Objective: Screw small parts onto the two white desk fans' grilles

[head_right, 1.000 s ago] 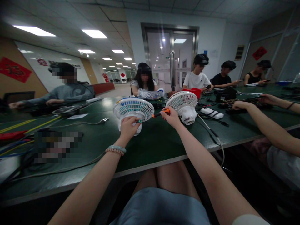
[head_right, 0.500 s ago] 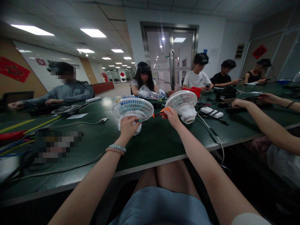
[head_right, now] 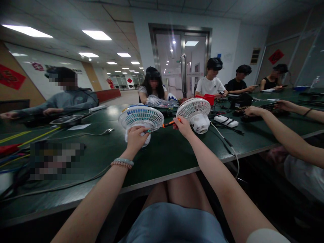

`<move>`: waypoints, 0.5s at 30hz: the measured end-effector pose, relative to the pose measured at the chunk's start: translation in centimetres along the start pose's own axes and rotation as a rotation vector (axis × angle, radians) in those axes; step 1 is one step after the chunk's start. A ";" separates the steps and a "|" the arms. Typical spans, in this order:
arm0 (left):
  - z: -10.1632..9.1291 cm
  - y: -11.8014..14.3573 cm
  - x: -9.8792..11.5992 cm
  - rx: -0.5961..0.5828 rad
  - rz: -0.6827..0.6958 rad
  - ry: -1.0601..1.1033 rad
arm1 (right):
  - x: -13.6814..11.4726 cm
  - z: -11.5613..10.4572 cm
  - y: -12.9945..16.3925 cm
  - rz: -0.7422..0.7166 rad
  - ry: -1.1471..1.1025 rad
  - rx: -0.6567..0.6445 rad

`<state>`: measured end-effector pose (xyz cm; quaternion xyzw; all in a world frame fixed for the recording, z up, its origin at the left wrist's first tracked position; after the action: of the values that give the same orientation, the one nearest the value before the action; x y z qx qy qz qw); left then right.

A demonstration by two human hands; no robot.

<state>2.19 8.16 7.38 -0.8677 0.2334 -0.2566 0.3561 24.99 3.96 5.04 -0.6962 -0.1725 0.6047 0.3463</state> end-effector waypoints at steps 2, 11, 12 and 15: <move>-0.1 0.0 0.1 -0.001 -0.003 -0.001 | 0.4 0.0 -0.1 0.004 -0.068 0.010; 0.0 0.1 0.1 -0.008 -0.013 0.000 | 1.1 -0.2 -0.3 0.004 -0.133 0.033; 0.0 0.1 0.1 -0.006 -0.012 0.001 | 0.7 -0.2 -0.3 -0.010 -0.122 0.038; -0.1 0.2 0.2 -0.008 0.000 0.011 | -0.4 -0.2 -0.1 -0.063 -0.080 0.039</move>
<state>2.23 7.92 7.36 -0.8677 0.2363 -0.2604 0.3514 25.17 3.73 5.44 -0.6588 -0.1962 0.6242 0.3714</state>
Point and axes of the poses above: each hand's wrist, its own y-axis away from the middle knuckle, its own z-axis out of the palm, x = y × z, the point moved 9 cm from there along -y, towards the middle knuckle, and after that the axes turned 9 degrees about -z, right-handed, at the moved point
